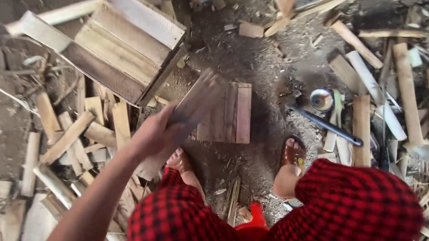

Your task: Adjusting and assembling the structure of a small wooden stool using a hand saw and hammer.

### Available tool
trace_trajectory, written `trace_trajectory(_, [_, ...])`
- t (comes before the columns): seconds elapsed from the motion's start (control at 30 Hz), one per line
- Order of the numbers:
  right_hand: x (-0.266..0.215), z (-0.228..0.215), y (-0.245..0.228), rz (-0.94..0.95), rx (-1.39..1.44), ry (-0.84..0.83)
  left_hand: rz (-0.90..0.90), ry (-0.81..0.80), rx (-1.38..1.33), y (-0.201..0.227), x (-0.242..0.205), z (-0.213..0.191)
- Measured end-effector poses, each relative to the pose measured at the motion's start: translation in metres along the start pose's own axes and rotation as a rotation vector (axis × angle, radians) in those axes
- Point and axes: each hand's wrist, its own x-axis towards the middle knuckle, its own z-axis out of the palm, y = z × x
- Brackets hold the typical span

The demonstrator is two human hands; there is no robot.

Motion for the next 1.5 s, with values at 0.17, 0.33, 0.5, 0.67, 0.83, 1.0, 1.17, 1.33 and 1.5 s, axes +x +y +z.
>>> trace_trajectory(0.17, [0.063, -0.057, -0.302, -0.128, -0.836, -0.667, 0.074, 0.046, 0.052, 0.081, 0.020, -0.015])
trace_trajectory(0.33, [0.130, -0.111, -0.272, -0.360, -1.671, -1.285, 0.173, 0.031, 0.214, 0.121, 0.046, 0.013])
trace_trajectory(0.5, [0.119, -0.124, -0.011, 0.005, -0.722, -1.316, 0.061, -0.013, 0.442, 0.063, 0.132, 0.096])
trace_trajectory(0.67, [-0.010, -0.041, 0.123, -0.720, -1.701, -0.754, 0.008, 0.136, 0.347, -0.007, 0.204, 0.168])
trace_trajectory(0.83, [0.016, -0.010, 0.161, -0.943, -1.784, -0.893, -0.247, 0.131, 0.269, -0.009, 0.241, 0.198])
trace_trajectory(1.0, [0.050, -0.016, 0.170, -1.057, -1.769, -1.100, -0.172, 0.208, 0.357, -0.005, 0.272, 0.208])
trace_trajectory(1.17, [0.051, -0.024, 0.164, -0.962, -1.897, -0.968, -0.111, 0.397, 0.367, 0.006, 0.285, 0.217])
trace_trajectory(1.33, [0.050, -0.035, 0.156, -0.995, -1.898, -0.954, -0.094, 0.512, 0.401, 0.012, 0.282, 0.213])
trace_trajectory(1.5, [0.069, -0.012, 0.188, -1.182, -1.875, -1.006, -0.057, 0.517, 0.427, -0.019, 0.287, 0.233])
